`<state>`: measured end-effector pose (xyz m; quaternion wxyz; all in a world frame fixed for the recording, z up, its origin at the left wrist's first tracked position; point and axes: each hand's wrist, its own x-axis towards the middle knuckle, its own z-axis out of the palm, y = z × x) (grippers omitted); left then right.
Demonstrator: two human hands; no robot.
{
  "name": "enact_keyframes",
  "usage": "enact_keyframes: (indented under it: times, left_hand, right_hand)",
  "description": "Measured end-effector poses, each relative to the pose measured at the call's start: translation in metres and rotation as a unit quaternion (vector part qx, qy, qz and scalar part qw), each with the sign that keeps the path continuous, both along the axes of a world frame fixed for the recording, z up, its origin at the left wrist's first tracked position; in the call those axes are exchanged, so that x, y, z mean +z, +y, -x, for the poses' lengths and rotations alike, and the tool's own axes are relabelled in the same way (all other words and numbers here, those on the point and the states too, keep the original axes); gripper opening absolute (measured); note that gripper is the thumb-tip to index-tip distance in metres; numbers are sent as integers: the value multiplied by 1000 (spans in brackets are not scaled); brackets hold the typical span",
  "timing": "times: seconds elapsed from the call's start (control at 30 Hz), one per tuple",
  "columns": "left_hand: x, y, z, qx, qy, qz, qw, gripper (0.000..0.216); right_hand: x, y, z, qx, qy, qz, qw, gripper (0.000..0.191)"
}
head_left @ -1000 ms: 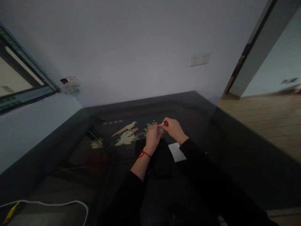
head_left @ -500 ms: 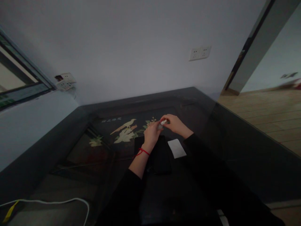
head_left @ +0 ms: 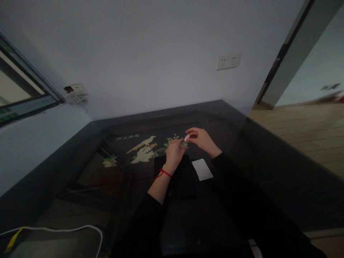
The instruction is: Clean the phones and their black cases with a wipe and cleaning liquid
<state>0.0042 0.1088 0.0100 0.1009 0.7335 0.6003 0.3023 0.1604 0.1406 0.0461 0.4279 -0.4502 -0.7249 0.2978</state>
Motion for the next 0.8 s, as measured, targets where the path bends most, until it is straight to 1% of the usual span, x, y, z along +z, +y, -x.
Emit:
enact_keyframes:
  times: [0.13,0.27,0.37,0.47,0.6,0.7,0.77,0.8]
  left_hand:
    - [1,0,0,-13,-24,-7,1000,35]
    - [0,1,-2,-21,-48,-11,999,34]
    - [0,1,-3,-25,-62,-10,998,35]
    - [1,0,-3,-25,-75,-8,997,34]
    - [-2,3,-2,-30,-98,0,995,30]
    - [-8,8,-1,-35,-127,7,991,30]
    - [-12,12,0,-38,-146,12,988,29]
    - [-13,14,1,-39,-155,14,987,29]
  right_hand:
    - [-1,0,2,-11,15,11,1000,12]
    - [3,-4,1,-44,12,-2,999,7]
    - [7,-8,1,-76,12,-28,997,7]
    - [12,-10,2,-88,25,-48,995,7]
    - [30,-16,-5,-98,65,-68,991,11]
    - [43,-28,-17,-103,92,-82,987,17]
    - [44,-40,-26,-98,87,-84,988,18]
    - [42,-47,-31,-93,72,-82,990,17]
